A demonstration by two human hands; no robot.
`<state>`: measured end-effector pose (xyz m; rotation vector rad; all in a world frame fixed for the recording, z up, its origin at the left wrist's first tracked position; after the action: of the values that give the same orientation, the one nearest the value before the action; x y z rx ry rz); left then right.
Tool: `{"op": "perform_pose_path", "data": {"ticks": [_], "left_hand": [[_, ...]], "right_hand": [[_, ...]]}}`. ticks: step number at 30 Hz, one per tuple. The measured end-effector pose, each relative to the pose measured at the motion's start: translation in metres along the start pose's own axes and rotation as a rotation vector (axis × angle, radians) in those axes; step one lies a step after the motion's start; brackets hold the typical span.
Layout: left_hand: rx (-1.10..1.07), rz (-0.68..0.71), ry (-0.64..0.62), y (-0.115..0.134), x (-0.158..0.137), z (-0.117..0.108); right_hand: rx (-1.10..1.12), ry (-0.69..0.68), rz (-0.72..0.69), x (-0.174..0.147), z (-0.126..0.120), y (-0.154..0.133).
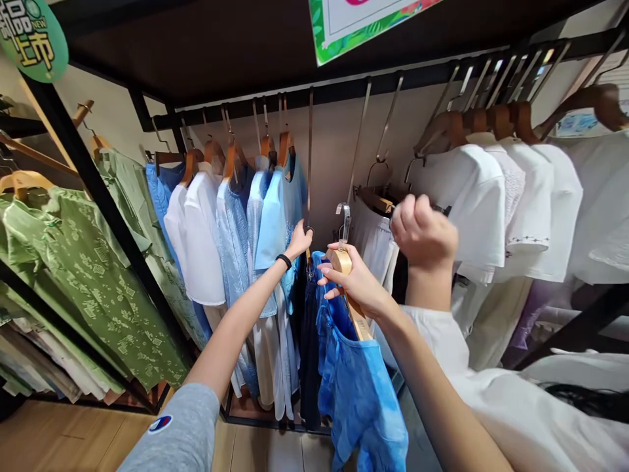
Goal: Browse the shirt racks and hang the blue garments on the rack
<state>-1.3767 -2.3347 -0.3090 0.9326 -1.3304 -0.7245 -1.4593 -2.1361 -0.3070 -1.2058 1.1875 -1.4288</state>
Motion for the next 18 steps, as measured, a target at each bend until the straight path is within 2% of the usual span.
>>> {"op": "perform_pose_path", "data": {"ticks": [3, 5, 7, 12, 15, 18], "left_hand": [[-0.029, -0.043, -0.027, 0.009, -0.027, -0.013], [-0.071, -0.062, -0.089, 0.015, -0.059, -0.021], [-0.095, -0.084, -0.179, 0.018, -0.101, -0.03], [-0.139, -0.217, -0.532, 0.016, -0.22, -0.044], [-0.213, -0.266, -0.686, 0.036, -0.276, -0.057], [-0.192, -0.246, -0.681, 0.065, -0.305, -0.076]], "right_hand": [[0.023, 0.037, -0.025, -0.003, -0.004, 0.002], [0.045, 0.066, -0.036, -0.005, -0.009, 0.005], [0.06, 0.095, -0.043, -0.006, -0.014, 0.007], [0.107, 0.156, -0.079, -0.009, -0.018, 0.006], [0.162, 0.172, -0.064, -0.013, -0.013, 0.007], [0.209, 0.178, -0.02, -0.014, -0.002, 0.012]]}}
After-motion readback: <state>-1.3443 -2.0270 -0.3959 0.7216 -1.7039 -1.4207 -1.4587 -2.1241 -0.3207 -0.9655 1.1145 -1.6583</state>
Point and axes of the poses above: each hand's wrist, its own x-axis towards the middle knuckle, its own z-axis out of the palm, y = z × x, the point moved 10 cm from there along x, towards the middle knuckle, and after that the axes turned 12 degrees about y, right-handed, at the moved point
